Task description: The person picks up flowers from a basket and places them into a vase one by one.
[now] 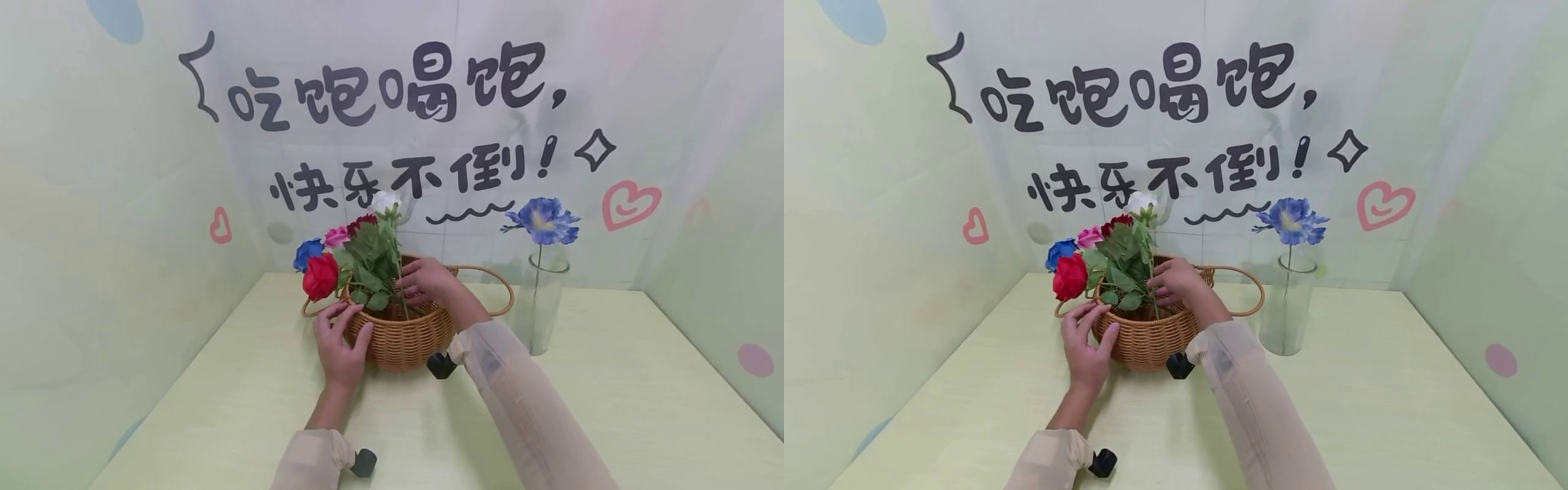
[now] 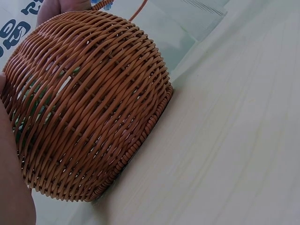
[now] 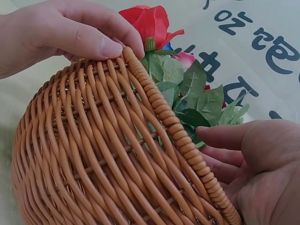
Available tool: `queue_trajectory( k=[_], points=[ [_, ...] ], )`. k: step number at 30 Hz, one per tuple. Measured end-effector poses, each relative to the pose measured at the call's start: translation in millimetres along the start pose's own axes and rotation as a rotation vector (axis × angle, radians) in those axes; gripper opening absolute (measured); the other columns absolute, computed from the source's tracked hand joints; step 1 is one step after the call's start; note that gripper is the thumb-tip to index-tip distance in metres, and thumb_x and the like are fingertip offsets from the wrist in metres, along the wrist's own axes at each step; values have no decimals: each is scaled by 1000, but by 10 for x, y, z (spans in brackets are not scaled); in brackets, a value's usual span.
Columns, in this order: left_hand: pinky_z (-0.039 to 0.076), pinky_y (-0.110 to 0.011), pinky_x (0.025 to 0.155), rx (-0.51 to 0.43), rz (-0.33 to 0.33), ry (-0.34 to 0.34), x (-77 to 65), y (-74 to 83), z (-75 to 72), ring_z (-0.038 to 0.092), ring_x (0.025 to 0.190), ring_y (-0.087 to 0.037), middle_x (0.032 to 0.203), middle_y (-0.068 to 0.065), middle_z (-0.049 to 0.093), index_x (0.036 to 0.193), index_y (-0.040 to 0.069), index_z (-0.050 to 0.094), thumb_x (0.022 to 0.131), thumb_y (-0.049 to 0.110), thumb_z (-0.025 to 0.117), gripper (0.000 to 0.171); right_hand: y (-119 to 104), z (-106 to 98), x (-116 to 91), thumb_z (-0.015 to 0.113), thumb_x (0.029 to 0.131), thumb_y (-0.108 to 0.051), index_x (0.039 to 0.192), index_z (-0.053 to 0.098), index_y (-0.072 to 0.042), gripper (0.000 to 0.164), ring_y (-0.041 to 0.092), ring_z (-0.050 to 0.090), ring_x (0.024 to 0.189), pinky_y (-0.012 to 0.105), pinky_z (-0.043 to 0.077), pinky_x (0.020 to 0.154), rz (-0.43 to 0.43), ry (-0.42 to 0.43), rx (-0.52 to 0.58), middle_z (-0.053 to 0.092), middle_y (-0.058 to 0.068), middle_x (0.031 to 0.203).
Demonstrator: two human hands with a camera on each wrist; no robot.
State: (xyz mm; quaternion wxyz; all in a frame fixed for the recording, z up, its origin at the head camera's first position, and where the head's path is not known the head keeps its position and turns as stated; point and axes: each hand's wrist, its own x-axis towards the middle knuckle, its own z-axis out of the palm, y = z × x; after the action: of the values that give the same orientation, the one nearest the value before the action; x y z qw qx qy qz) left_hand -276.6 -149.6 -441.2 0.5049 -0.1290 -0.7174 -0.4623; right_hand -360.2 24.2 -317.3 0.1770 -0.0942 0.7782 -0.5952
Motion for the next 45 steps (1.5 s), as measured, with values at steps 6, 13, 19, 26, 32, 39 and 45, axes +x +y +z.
queue_trajectory(
  k=[6, 13, 19, 26, 32, 39, 45],
  points=[
    [32, -42, 97, -7, 6, 5, -6, -6, 9, 44, 116, -32, 121, -16, 53, 107, 10, 72, 81, 17, 73, 27, 22, 17, -9, 61, 94, -5, 137, 47, 3, 46, 29, 67, 98, 41, 55, 77, -26, 35, 7, 64, 18, 117],
    [32, -41, 98, -5, 5, 2, -7, 0, 11, 44, 117, -30, 121, -15, 53, 108, 9, 71, 82, 19, 73, 28, 23, 48, -37, 62, 92, -1, 129, 54, 5, 39, 33, 66, 96, 43, 55, 76, -71, 105, 9, 64, 18, 111],
    [31, -43, 98, -10, -8, -2, -4, 1, 5, 43, 117, -31, 121, -15, 53, 108, 9, 71, 82, 19, 73, 28, 38, 53, -41, 63, 90, 2, 123, 58, 7, 34, 27, 67, 82, 45, 55, 74, -129, 133, 34, 66, 18, 101],
    [31, -42, 97, -4, 2, 11, -5, -26, -2, 43, 117, -30, 121, -18, 52, 108, 9, 71, 82, 19, 73, 27, 51, 50, -39, 62, 92, 0, 122, 59, 8, 32, 35, 66, 94, 46, 54, 78, -230, 166, 72, 66, 20, 106],
    [32, -41, 95, 4, -11, 16, 0, -28, -9, 42, 118, -29, 121, -16, 52, 108, 8, 71, 83, 20, 72, 28, 14, 33, -38, 63, 91, 1, 120, 62, 6, 30, 38, 66, 93, 41, 55, 74, -305, 229, 132, 67, 22, 104],
    [32, -42, 95, -1, -8, 14, 2, -41, 2, 42, 118, -29, 121, -16, 53, 108, 8, 71, 83, 19, 72, 28, -20, -6, -82, 64, 91, 1, 120, 64, 4, 29, 35, 67, 90, 40, 55, 76, -353, 301, 219, 67, 17, 98],
    [32, -41, 95, -14, -18, 11, 1, -31, 8, 42, 118, -30, 122, -16, 53, 108, 8, 72, 83, 18, 73, 27, -70, -58, -143, 68, 90, -3, 119, 65, 3, 30, 31, 67, 88, 29, 55, 70, -403, 354, 235, 68, 13, 95]
  ],
)
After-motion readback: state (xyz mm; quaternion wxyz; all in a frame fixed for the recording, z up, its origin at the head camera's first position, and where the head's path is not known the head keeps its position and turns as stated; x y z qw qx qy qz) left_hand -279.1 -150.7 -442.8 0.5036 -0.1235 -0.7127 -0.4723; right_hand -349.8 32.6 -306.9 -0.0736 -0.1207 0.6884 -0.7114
